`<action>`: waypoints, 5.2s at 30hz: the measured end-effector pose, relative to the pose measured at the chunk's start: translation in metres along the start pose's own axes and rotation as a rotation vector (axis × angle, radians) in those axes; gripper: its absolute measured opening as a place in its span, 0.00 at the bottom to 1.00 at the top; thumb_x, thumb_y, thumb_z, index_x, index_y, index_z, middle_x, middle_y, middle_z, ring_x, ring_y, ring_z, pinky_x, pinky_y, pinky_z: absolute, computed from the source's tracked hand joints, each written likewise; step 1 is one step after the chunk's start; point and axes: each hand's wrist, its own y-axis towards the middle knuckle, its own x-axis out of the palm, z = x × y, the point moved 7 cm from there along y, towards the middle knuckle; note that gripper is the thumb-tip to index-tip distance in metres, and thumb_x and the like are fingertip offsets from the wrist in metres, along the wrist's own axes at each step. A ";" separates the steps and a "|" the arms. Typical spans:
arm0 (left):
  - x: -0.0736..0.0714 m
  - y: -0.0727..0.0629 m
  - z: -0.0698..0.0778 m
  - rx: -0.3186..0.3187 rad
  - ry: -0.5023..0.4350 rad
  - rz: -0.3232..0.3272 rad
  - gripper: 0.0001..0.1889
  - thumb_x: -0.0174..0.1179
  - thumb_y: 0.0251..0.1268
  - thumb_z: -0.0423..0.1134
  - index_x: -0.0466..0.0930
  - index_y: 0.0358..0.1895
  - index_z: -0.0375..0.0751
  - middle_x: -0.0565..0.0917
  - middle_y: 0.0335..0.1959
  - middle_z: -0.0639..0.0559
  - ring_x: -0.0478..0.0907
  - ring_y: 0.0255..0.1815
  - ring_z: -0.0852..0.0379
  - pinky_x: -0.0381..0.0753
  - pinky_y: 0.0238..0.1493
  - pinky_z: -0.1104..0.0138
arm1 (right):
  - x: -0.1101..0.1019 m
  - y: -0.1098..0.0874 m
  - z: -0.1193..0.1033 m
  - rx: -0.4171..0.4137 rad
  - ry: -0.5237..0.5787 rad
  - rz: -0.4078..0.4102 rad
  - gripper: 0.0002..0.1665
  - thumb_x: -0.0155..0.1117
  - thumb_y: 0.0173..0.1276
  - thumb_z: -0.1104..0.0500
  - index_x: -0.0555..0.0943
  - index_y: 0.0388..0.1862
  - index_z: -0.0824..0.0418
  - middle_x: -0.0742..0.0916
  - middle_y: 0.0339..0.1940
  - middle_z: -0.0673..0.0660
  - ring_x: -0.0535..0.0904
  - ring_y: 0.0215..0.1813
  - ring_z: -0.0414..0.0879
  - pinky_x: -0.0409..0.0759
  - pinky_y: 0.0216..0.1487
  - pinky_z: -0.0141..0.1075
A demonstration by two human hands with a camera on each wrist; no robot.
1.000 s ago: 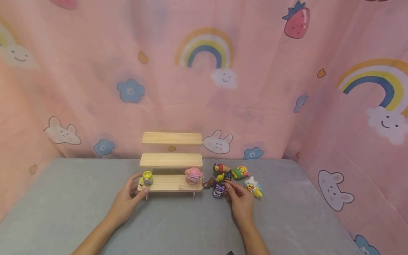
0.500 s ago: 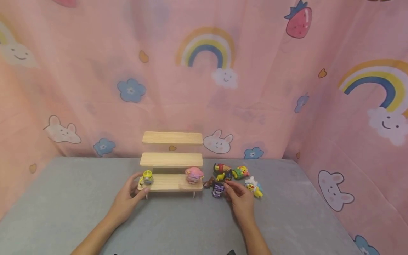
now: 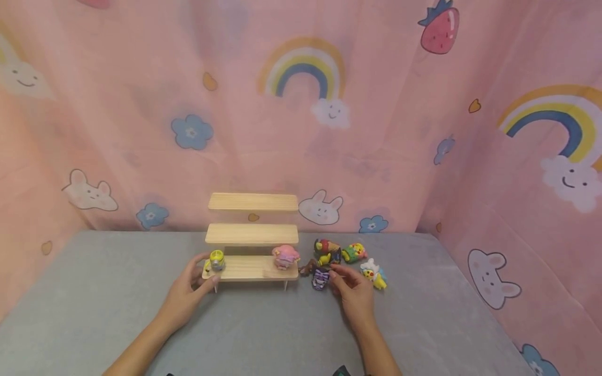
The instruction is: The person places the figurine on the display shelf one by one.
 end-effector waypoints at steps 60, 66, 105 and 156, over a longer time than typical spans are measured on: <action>0.006 0.009 -0.003 0.034 0.018 -0.003 0.30 0.65 0.69 0.50 0.66 0.72 0.54 0.79 0.28 0.55 0.73 0.26 0.63 0.70 0.29 0.70 | 0.125 -0.038 -0.112 -0.297 0.130 -0.088 0.06 0.71 0.65 0.67 0.91 0.39 0.64 0.82 0.19 0.67 0.64 0.08 0.33 0.63 0.11 0.26; 0.005 0.008 -0.004 0.028 0.004 0.004 0.30 0.66 0.69 0.49 0.67 0.71 0.54 0.79 0.28 0.54 0.72 0.26 0.63 0.69 0.30 0.70 | 0.128 -0.039 -0.111 -0.292 0.141 -0.059 0.06 0.72 0.64 0.67 0.91 0.39 0.64 0.85 0.24 0.69 0.66 0.08 0.33 0.64 0.11 0.25; 0.001 0.004 -0.007 0.012 0.024 0.020 0.32 0.66 0.69 0.47 0.66 0.72 0.50 0.80 0.29 0.54 0.73 0.26 0.63 0.70 0.29 0.70 | 0.137 -0.042 -0.119 -0.292 -0.069 -0.137 0.11 0.61 0.71 0.72 0.86 0.49 0.66 0.88 0.36 0.67 0.80 0.16 0.37 0.81 0.19 0.33; 0.001 0.004 -0.007 -0.008 0.033 0.006 0.32 0.65 0.69 0.49 0.65 0.73 0.54 0.80 0.29 0.54 0.74 0.27 0.61 0.70 0.30 0.69 | -0.032 0.017 -0.066 -0.478 -0.533 0.301 0.12 0.70 0.66 0.63 0.86 0.47 0.67 0.88 0.49 0.69 0.83 0.54 0.66 0.75 0.57 0.58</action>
